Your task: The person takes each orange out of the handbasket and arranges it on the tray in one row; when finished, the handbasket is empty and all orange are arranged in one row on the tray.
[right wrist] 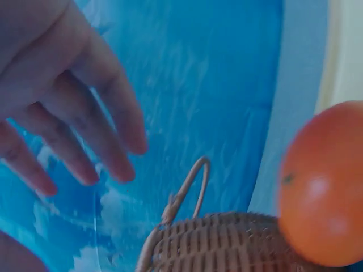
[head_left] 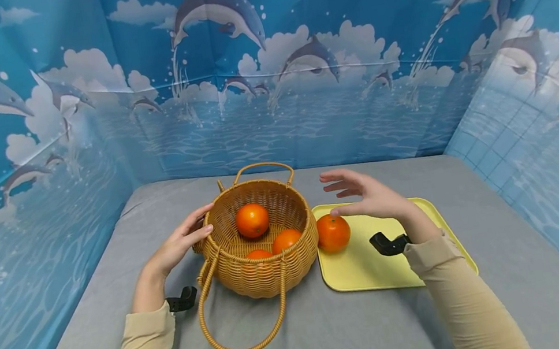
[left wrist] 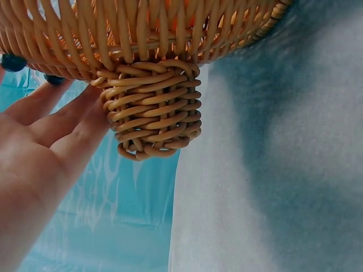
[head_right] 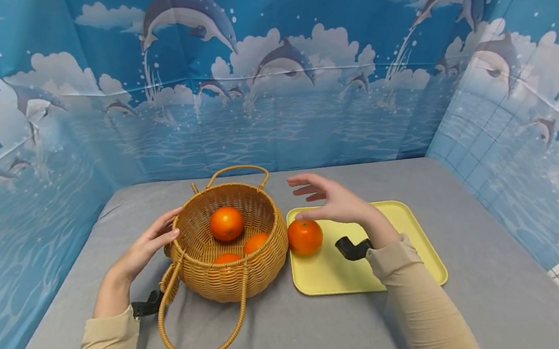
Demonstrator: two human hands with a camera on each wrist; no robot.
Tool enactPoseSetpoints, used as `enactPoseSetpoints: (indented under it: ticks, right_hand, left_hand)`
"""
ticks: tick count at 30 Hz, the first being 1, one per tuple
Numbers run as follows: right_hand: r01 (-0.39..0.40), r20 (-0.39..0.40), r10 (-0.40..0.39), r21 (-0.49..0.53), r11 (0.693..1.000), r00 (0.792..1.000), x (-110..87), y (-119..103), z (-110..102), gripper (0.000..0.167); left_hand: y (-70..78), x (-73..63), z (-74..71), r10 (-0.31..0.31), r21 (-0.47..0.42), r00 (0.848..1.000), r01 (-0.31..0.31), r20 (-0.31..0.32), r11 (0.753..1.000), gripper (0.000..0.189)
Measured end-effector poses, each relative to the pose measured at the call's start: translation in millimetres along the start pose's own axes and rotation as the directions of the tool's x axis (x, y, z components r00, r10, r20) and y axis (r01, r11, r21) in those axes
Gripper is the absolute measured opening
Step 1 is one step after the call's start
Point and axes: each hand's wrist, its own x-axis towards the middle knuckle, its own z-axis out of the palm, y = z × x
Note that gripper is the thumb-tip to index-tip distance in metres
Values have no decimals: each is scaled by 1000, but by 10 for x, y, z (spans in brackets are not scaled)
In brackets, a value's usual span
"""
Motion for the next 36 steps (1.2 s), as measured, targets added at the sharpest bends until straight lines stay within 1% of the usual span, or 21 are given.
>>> enactPoseSetpoints:
  ticks: [3,7,11,15,22,26,28,33,36]
  right_hand:
    - [37,71,-32,-61,997,997,163,-159,-10,62]
    - [78,173,-52,-153,985,984,379,-327,-1,61]
    - [124,293,-52,-235,964,955,596,-427,23,57]
    - [149,386,-28,-287,946,922,767,-450,51,50]
    - [160,491,7,-298,941,871,958,-408,160,51]
    - [123,527,52,-293,948,848,1035,-368,234,51]
    - [92,552,72,-265,960,831,1067,-344,275,52]
    - [82,609,80,-234,969,789,1121,-297,377,51]
    - [79,626,87,-233,969,775,1139,-282,435,50]
  left_hand:
    - [-4,1,1,14,2,1000,-14,2,1000,56]
    - [-7,0,1,22,-1,1000,-22,1,1000,56]
    - [-10,-3,4,22,-6,1000,-22,-2,1000,56]
    - [-9,-4,7,15,-4,1000,-15,-3,1000,57]
    - [-8,5,-3,20,4,1000,-20,4,1000,57]
    - [-2,7,-10,18,12,1000,-18,4,1000,57]
    - [0,5,-10,18,12,1000,-18,3,1000,57]
    - [-4,-1,-1,9,3,1000,-9,-2,1000,56]
    - [-7,-9,1,-1,-4,1000,1,-5,1000,56]
